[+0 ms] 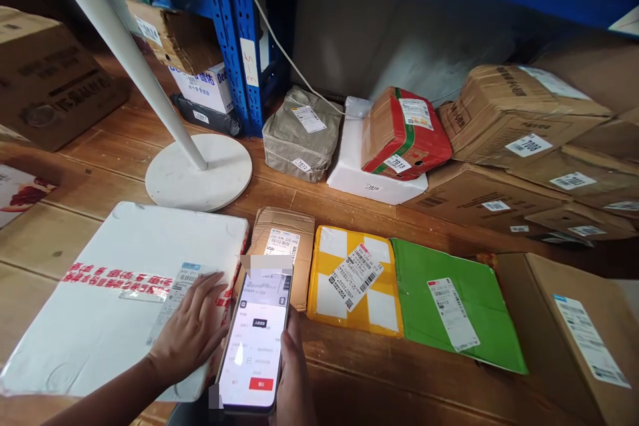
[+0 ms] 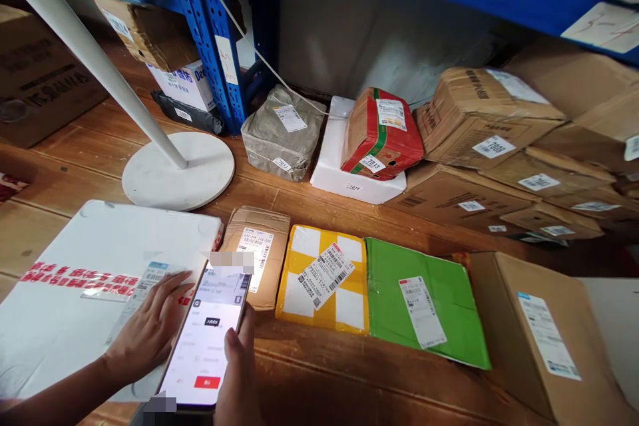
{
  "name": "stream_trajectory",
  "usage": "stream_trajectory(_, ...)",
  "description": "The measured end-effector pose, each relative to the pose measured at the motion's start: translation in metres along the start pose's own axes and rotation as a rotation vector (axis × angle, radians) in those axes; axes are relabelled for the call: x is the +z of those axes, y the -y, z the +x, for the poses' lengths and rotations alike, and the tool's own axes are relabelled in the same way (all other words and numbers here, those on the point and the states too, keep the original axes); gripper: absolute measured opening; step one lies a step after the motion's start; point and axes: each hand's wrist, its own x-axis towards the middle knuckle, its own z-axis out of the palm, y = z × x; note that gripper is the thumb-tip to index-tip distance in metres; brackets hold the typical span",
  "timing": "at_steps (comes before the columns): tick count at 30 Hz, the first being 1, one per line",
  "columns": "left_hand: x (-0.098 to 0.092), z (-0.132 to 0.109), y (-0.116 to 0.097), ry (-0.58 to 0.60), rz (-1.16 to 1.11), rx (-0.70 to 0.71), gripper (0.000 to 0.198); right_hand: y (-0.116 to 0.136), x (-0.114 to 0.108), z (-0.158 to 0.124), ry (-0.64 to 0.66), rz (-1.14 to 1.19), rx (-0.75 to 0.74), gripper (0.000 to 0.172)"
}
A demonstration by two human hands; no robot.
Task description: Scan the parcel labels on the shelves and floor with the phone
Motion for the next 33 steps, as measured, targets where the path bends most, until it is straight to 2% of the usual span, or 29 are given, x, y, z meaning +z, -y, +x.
stream_trajectory(4,-0.005,0.006,-0.001,-0.007,0.011,0.018,0.046,0.012,0.017,-0.001,0.08,0.013,0.014,0.07)
stream_trajectory(8,-0.006,0.006,-0.001,-0.036,0.018,0.042,0.044,0.018,0.026,0.0,0.156,-0.004,-0.005,0.062)
stream_trajectory(11,-0.005,0.005,0.0,-0.025,0.016,0.045,0.045,0.019,0.026,0.001,0.172,-0.035,-0.01,0.056)
stream_trajectory(24,-0.006,0.007,-0.002,-0.018,-0.005,0.003,0.045,0.02,0.023,0.002,0.182,-0.005,0.035,0.061)
stream_trajectory(28,-0.004,0.005,-0.002,-0.014,-0.022,-0.009,0.044,0.031,0.019,-0.001,0.326,-0.075,0.088,0.08)
stream_trajectory(33,-0.005,0.009,-0.003,-0.008,-0.014,-0.007,0.043,0.039,0.008,0.004,0.505,-0.184,0.11,0.075)
